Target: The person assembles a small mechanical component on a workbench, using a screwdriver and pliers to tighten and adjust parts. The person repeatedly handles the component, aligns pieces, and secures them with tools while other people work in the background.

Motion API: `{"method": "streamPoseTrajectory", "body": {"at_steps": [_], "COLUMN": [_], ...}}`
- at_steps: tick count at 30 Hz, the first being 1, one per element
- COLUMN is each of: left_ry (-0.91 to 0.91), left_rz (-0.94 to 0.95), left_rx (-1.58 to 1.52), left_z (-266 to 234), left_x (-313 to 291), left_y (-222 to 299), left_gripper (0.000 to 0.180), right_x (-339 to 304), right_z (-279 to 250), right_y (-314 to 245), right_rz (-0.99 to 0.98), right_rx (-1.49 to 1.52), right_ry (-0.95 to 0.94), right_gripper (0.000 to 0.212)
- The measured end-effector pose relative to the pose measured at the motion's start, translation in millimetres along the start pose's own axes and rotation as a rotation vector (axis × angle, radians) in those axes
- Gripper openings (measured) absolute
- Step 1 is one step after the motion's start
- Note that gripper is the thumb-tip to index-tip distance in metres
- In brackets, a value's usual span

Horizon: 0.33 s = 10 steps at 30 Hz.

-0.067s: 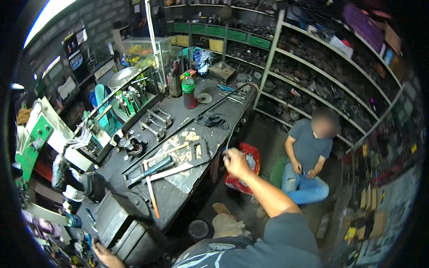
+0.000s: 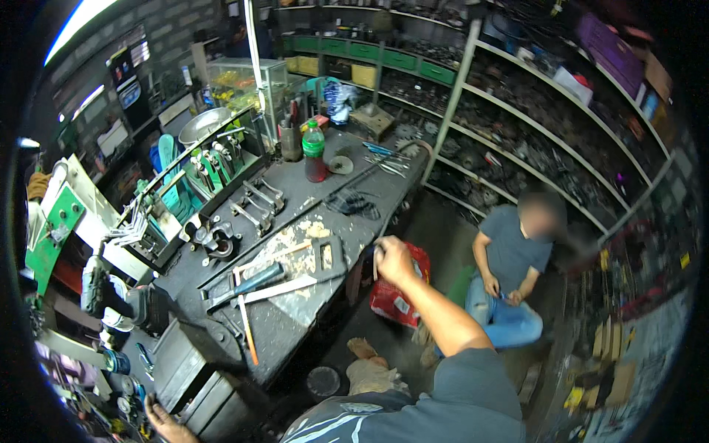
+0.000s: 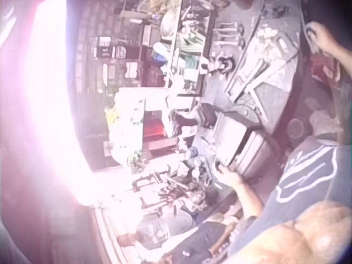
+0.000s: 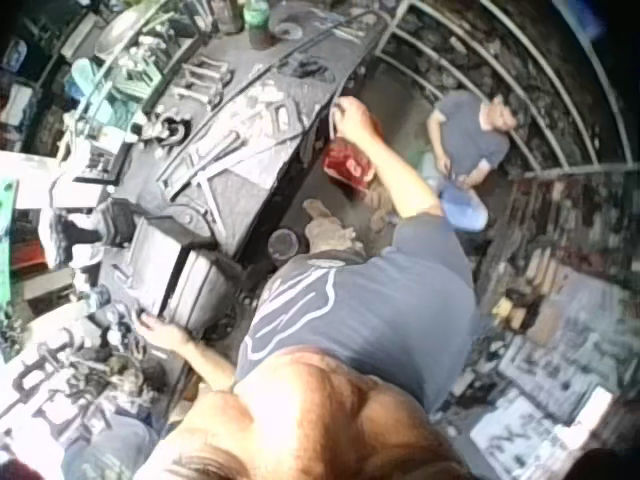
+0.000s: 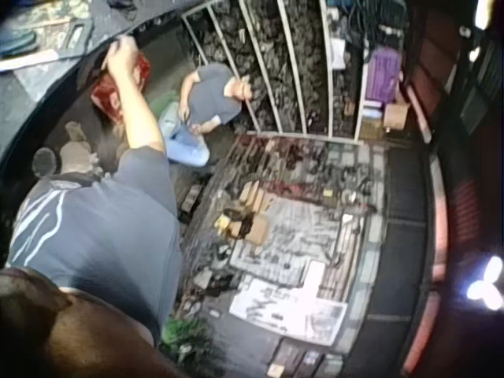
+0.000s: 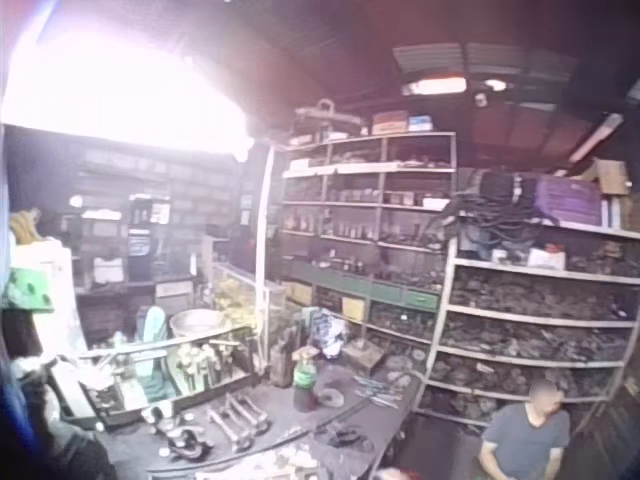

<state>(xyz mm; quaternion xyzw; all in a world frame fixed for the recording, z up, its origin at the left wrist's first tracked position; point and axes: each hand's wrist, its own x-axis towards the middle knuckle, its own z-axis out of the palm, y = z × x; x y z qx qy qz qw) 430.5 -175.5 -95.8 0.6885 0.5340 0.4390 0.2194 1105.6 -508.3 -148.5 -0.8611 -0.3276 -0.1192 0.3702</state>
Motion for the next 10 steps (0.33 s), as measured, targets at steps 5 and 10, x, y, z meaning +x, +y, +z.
{"method": "streamPoseTrajectory", "body": {"at_steps": [5,10], "left_ry": [0.238,0.299], "left_rz": [-0.158,-0.308], "left_rx": [0.504,0.577], "left_z": [-8,17], "left_x": [-26,-16], "left_y": [82,137], "left_gripper": [0.050,0.054], "right_x": [192,301], "right_z": [38,78], "right_y": [138,237], "right_rz": [0.205,0.426], "right_rx": [-0.380,-0.594], "right_ry": [-0.078,-0.263], "right_gripper": [0.026,0.052]}}
